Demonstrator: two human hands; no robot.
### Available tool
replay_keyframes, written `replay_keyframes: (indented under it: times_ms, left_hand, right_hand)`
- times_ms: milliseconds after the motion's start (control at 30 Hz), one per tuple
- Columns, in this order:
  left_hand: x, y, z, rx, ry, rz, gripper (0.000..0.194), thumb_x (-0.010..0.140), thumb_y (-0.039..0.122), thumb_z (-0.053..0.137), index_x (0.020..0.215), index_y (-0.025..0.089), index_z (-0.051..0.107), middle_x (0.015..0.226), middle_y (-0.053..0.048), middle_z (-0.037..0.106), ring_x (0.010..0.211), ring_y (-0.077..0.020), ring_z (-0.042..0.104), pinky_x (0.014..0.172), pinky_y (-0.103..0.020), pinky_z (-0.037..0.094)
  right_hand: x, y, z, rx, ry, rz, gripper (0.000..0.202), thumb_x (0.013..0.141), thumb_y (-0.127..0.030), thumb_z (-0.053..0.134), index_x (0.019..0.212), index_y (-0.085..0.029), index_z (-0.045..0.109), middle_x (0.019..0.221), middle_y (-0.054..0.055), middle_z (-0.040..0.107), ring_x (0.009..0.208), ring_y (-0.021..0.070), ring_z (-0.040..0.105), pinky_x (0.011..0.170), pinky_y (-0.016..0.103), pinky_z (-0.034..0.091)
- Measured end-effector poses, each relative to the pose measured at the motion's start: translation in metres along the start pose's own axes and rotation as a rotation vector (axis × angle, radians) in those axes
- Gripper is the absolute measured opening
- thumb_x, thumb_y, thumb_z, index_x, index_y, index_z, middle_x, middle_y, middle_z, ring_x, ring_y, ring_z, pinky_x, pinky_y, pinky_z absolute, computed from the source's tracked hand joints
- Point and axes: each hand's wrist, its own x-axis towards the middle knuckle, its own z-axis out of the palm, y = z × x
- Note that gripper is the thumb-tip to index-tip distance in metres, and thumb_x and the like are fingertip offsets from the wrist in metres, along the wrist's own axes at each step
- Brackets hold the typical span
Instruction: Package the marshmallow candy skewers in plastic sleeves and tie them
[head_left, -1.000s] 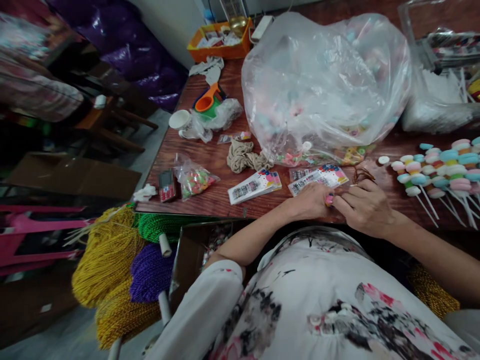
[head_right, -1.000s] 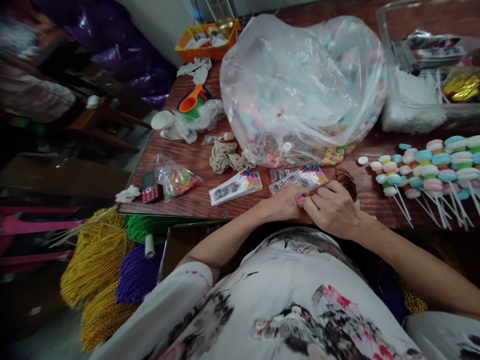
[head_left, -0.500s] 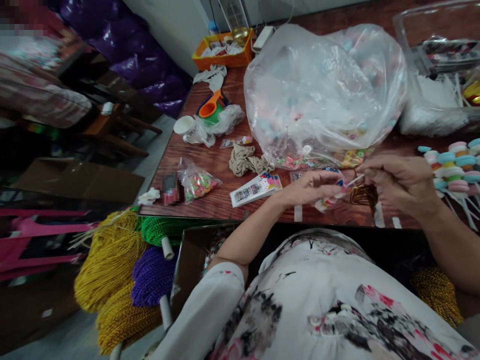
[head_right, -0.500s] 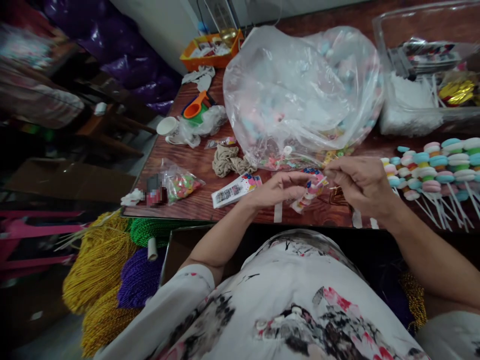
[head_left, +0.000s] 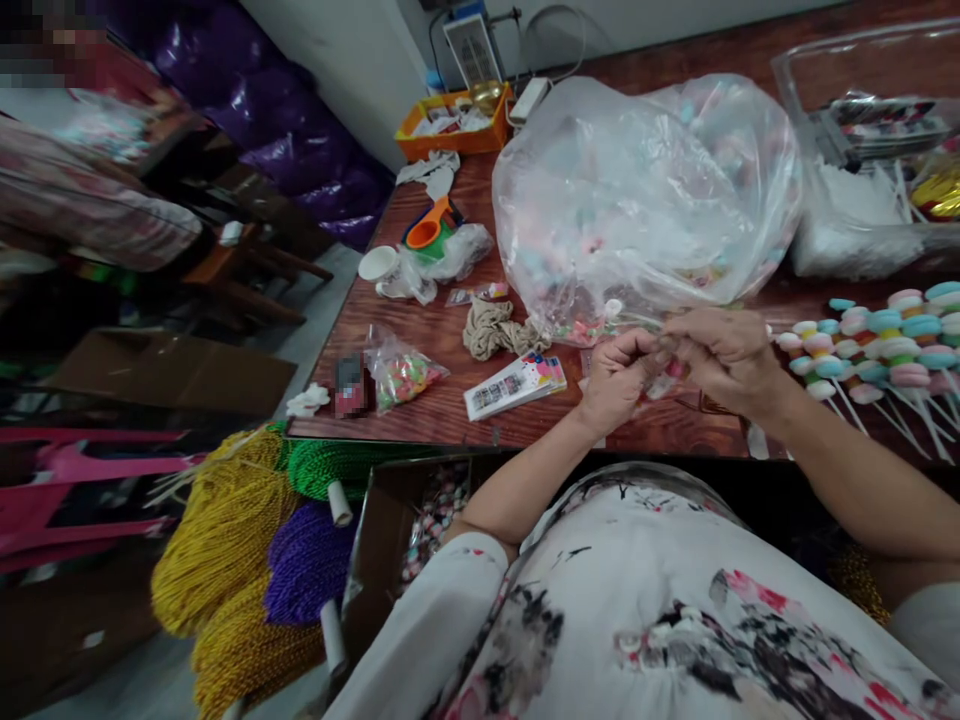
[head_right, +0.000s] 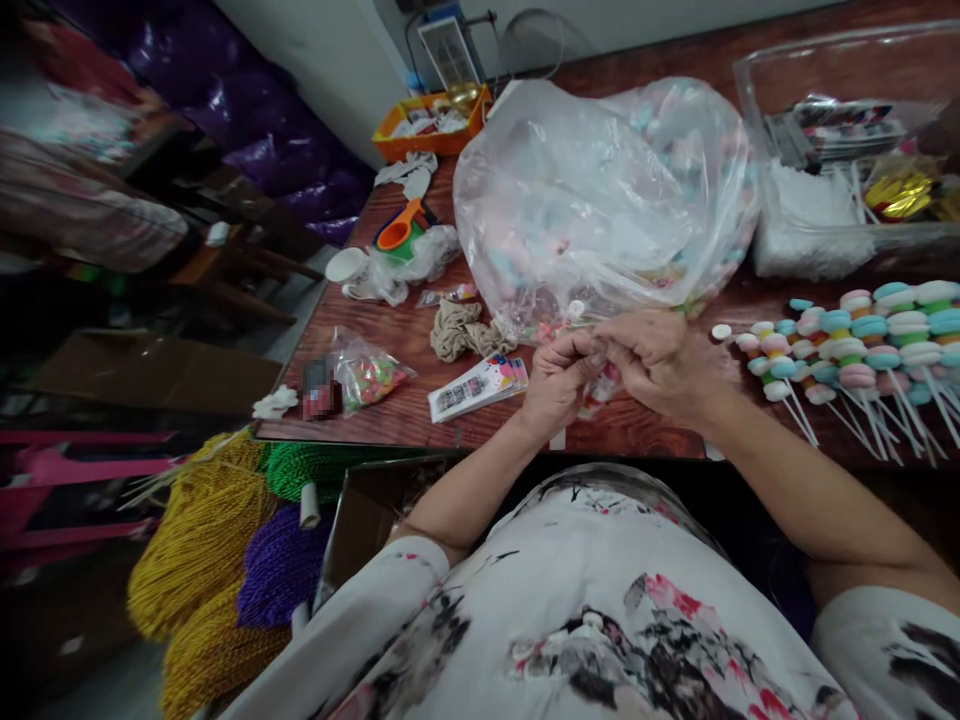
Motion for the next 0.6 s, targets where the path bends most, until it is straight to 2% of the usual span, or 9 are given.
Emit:
replay_keyframes:
  times_ms: [67, 133, 200, 300, 367, 400, 500, 600]
  left_hand:
    - [-0.001, -0.003, -0.002, -0.025, 0.072, -0.015, 0.036, 0.06, 0.042, 0.089, 0.066, 0.016, 0.063, 0.065, 0.003, 0.06, 0.059, -0.0061, 0.051, 0.057, -0.019, 0.044]
    - [-0.001, -0.005, -0.006, -0.019, 0.17, -0.016, 0.035, 0.063, 0.044, 0.086, 0.069, 0.017, 0.064, 0.062, 0.005, 0.058, 0.052, -0.0045, 0.047, 0.05, -0.018, 0.04]
    - [-0.001, -0.007, -0.011, 0.012, 0.231, 0.034, 0.032, 0.067, 0.044, 0.084, 0.072, 0.018, 0.066, 0.062, 0.005, 0.058, 0.05, -0.0037, 0.046, 0.049, -0.017, 0.039]
    - [-0.002, -0.008, -0.014, 0.093, 0.199, 0.112, 0.026, 0.069, 0.041, 0.083, 0.074, 0.019, 0.07, 0.071, 0.004, 0.064, 0.064, -0.006, 0.056, 0.065, -0.019, 0.048]
    - [-0.006, -0.008, -0.013, 0.136, 0.167, 0.086, 0.024, 0.069, 0.041, 0.082, 0.078, 0.02, 0.073, 0.082, 0.001, 0.068, 0.08, -0.0093, 0.061, 0.079, -0.022, 0.05]
    - [-0.008, -0.008, -0.012, 0.134, 0.166, 0.045, 0.027, 0.07, 0.043, 0.082, 0.083, 0.021, 0.074, 0.088, 0.0, 0.07, 0.086, -0.0108, 0.061, 0.084, -0.023, 0.049]
    - [-0.016, -0.008, -0.012, 0.085, 0.143, -0.103, 0.041, 0.07, 0.049, 0.08, 0.097, 0.019, 0.074, 0.1, -0.003, 0.071, 0.095, -0.0141, 0.062, 0.089, -0.026, 0.048]
    - [-0.023, -0.007, -0.015, 0.095, 0.079, -0.179, 0.041, 0.07, 0.052, 0.078, 0.09, 0.017, 0.074, 0.089, -0.002, 0.07, 0.089, -0.0133, 0.061, 0.086, -0.026, 0.049]
  right_hand:
    - [-0.009, 0.002, 0.005, 0.052, 0.02, 0.091, 0.019, 0.088, -0.025, 0.059, 0.101, -0.028, 0.072, 0.087, 0.002, 0.074, 0.081, 0.019, 0.068, 0.076, 0.034, 0.053]
    - [-0.019, 0.002, 0.011, 0.146, 0.109, 0.236, 0.027, 0.09, -0.029, 0.059, 0.115, -0.029, 0.069, 0.092, 0.002, 0.072, 0.081, 0.0178, 0.067, 0.075, 0.033, 0.053]
    - [-0.03, -0.002, 0.019, 0.243, 0.207, 0.366, 0.033, 0.088, -0.032, 0.063, 0.121, -0.029, 0.066, 0.091, 0.001, 0.07, 0.077, 0.0161, 0.064, 0.071, 0.031, 0.052]
    - [-0.043, -0.011, 0.036, 0.312, 0.214, 0.427, 0.019, 0.081, -0.029, 0.07, 0.1, -0.026, 0.072, 0.083, 0.0, 0.067, 0.074, 0.0154, 0.061, 0.068, 0.03, 0.05]
    - [-0.046, -0.016, 0.046, 0.344, 0.244, 0.44, 0.005, 0.081, -0.028, 0.069, 0.083, -0.023, 0.071, 0.078, 0.0, 0.065, 0.073, 0.0155, 0.06, 0.069, 0.031, 0.05]
    - [-0.046, -0.017, 0.049, 0.356, 0.279, 0.445, 0.007, 0.082, -0.028, 0.068, 0.078, -0.023, 0.07, 0.076, 0.0, 0.065, 0.073, 0.0157, 0.06, 0.07, 0.031, 0.05]
    - [-0.043, -0.016, 0.051, 0.358, 0.335, 0.425, 0.005, 0.082, -0.028, 0.068, 0.079, -0.023, 0.07, 0.079, 0.001, 0.065, 0.077, 0.0165, 0.06, 0.073, 0.033, 0.05]
    - [-0.043, -0.017, 0.053, 0.337, 0.351, 0.405, 0.004, 0.08, -0.025, 0.069, 0.082, -0.024, 0.072, 0.08, 0.001, 0.063, 0.077, 0.0167, 0.059, 0.071, 0.033, 0.05]
